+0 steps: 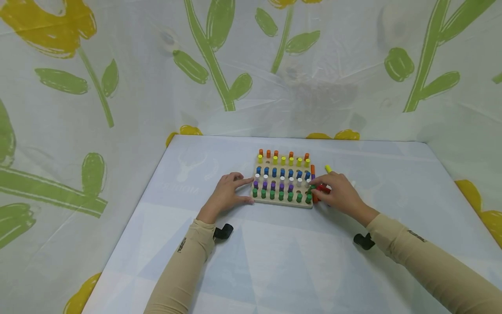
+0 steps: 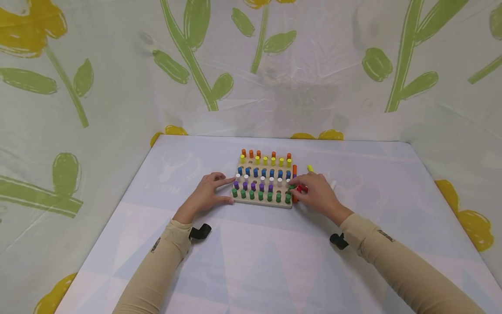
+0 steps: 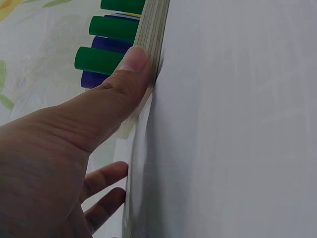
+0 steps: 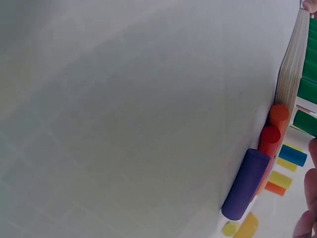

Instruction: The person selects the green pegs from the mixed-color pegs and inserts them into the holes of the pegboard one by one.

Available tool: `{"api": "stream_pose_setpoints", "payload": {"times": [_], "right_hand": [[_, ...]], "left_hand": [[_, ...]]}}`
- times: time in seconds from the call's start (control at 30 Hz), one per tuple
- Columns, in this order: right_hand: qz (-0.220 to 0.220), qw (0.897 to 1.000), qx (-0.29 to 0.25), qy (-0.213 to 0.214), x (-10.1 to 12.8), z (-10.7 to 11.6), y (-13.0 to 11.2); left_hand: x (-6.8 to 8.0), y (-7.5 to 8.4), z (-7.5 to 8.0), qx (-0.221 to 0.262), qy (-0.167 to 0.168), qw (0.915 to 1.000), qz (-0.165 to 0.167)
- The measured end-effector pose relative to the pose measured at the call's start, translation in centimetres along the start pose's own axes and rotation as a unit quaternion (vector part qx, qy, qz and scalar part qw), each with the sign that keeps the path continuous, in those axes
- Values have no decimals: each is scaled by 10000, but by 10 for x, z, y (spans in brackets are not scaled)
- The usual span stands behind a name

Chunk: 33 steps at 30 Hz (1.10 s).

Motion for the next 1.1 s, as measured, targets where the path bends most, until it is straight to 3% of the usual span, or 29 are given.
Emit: {"api": "stream_pose_setpoints", "payload": {"times": [0.7, 1.1], "right_hand": [[-101, 9998, -38, -169, -1, -3, 3], [-189, 9998, 70, -57, 5, -3, 5]], "left_hand": [[-2, 2, 1, -6, -65, 10000, 12], [-1, 0, 0, -14, -65, 10000, 57]]}}
Point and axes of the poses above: each hand's wrist, its own x-axis away from the middle knuckle, its own z-axis out of the back of the hand, y = z × x, the point moved 3 cm from there along -x, towards the middle knuckle, and after that the axes turned 1 degree about -y, right-handed, at the moved point
